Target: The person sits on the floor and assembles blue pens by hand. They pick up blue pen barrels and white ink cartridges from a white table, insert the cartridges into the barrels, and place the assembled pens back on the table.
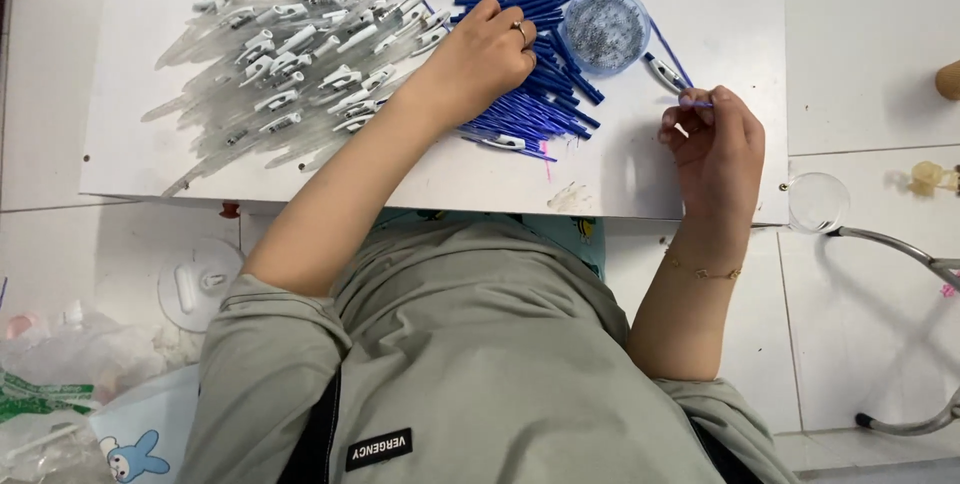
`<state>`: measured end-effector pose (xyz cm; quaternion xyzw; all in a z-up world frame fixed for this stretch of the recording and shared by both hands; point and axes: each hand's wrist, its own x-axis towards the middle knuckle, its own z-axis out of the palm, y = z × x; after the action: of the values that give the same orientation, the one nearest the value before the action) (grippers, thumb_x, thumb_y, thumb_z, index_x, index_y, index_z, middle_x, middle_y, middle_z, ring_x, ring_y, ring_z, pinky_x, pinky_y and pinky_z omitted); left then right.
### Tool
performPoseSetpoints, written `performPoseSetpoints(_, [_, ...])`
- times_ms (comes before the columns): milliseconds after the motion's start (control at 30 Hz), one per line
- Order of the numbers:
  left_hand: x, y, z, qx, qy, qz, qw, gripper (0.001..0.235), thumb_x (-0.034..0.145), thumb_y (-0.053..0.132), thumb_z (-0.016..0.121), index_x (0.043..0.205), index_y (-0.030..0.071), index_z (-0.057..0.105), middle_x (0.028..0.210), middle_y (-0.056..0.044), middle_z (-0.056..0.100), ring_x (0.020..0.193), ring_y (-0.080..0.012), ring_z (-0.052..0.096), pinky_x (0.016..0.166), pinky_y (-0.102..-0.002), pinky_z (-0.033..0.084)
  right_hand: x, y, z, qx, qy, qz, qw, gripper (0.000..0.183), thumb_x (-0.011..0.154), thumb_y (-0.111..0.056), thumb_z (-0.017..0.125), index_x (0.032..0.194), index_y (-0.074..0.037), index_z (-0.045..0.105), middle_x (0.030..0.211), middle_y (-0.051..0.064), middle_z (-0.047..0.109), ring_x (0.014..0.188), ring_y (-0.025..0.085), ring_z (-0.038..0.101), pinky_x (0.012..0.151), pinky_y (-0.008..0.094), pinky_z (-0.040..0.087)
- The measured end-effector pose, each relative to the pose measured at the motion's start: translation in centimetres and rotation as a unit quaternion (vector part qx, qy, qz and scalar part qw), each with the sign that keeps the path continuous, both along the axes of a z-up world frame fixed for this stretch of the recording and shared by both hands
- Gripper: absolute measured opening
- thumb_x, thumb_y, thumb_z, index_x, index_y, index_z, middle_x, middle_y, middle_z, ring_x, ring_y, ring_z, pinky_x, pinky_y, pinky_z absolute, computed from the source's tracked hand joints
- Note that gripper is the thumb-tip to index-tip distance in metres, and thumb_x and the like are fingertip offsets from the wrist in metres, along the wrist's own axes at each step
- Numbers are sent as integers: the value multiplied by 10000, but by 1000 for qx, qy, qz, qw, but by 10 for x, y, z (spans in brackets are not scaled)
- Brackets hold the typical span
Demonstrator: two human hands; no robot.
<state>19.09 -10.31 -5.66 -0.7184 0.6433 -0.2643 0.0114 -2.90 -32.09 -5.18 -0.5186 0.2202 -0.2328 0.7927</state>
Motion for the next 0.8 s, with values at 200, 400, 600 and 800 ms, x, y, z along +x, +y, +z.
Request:
performPoseSetpoints(200, [-15,11,36,-100,-8,-12,995,128,903,-48,677,950,70,663,974,-105,672,937,-295,599,802,-377,459,2,2,11,109,-64,-98,987,284,988,-133,592,944,125,701,875,195,746,752,245,712,772,334,639])
performPoseSetpoints(400, [-76,53,40,-304,371,19,877,78,1061,109,615,1132,78,605,862,-27,759,865,-277,697,862,-373,528,-5,9,0,5,-104,30,994,251,1093,-177,491,961,-13,627,969,266,736,882,350,791,842,492,672])
performPoseSetpoints(600, [-123,94,30,-315,646,-23,695,277,966,-51,676,1216,68,689,908,-104,793,729,-163,740,768,-295,582,-4,29,11,-64,-61,-44,995,272,1161,-273,508,940,-116,527,615,36,405,614,226,650,537,385,646])
performPoseSetpoints(800, [-135,115,26,-349,652,15,673,240,996,-56,625,1209,28,697,919,-125,795,644,-160,727,692,-297,585,2,36,-1,-300,-69,-91,947,380,1224,-262,344,904,-86,450,586,70,380,456,191,482,381,255,381])
